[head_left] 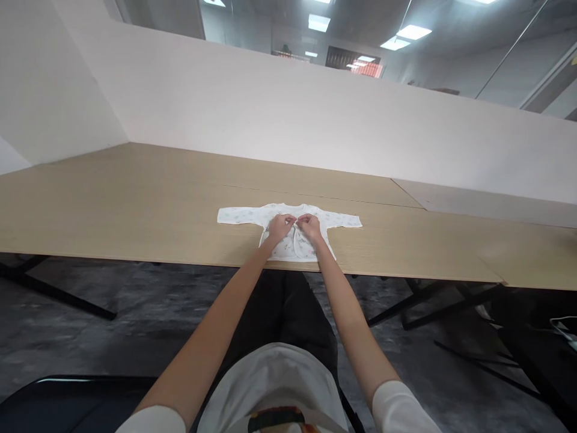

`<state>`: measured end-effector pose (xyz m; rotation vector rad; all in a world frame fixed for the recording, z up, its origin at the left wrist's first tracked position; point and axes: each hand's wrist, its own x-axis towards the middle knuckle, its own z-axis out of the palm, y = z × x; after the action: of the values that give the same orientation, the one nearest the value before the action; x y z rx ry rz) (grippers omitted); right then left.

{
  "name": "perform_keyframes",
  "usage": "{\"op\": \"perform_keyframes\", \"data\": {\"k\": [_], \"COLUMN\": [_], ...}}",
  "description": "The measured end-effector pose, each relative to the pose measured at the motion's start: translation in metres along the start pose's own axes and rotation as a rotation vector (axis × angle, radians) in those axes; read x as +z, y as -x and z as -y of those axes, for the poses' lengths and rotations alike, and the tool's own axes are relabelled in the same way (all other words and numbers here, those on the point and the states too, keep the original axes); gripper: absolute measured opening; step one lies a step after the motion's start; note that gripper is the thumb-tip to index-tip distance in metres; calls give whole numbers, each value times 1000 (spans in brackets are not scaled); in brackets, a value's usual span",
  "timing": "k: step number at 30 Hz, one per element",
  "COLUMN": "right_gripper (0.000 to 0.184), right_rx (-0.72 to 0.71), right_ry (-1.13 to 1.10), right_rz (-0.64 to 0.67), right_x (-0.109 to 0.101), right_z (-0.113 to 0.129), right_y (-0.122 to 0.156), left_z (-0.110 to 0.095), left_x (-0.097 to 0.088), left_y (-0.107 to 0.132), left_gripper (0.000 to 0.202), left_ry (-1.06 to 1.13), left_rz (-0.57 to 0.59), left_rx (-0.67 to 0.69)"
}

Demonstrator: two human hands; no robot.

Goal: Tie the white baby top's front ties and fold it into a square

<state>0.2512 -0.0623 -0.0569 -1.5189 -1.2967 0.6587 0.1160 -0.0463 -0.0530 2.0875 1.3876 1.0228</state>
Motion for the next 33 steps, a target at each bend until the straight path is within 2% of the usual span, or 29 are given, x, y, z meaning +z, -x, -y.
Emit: {"op": "perform_keyframes", "data": {"k": [3, 11, 14, 18, 22, 26, 29, 33], "right_gripper": [13, 26, 28, 23, 15, 13, 16, 18], "right_rx": [-48, -143, -174, -216, -199, -155, -120, -105], "right_ry": [113, 374, 409, 461, 484, 443, 358, 209], "right_rz": [29, 41, 63, 196, 208, 181, 121, 31], "right_x": [-2, 0, -1, -9, -15, -13, -12, -15], "right_z": [4, 6, 7, 17, 27, 26, 21, 11], "right_y": [3, 9, 7, 9, 25, 45, 52, 55], "left_z": [-1, -13, -16, -16, -12, -9, -8, -8], "left_x": [0, -2, -5, -18, -28, -29, -25, -18], "left_y": [1, 7, 10, 12, 16, 23, 28, 34], "left_gripper": [24, 25, 27, 27, 25, 29, 30, 26], "left_ry": [-116, -380, -444, -497, -424, -258, -155, -86], "left_rz": [5, -9, 21, 152, 286, 354, 323, 213], "left_rx": [-20, -50, 20, 144, 156, 242, 256, 190]}}
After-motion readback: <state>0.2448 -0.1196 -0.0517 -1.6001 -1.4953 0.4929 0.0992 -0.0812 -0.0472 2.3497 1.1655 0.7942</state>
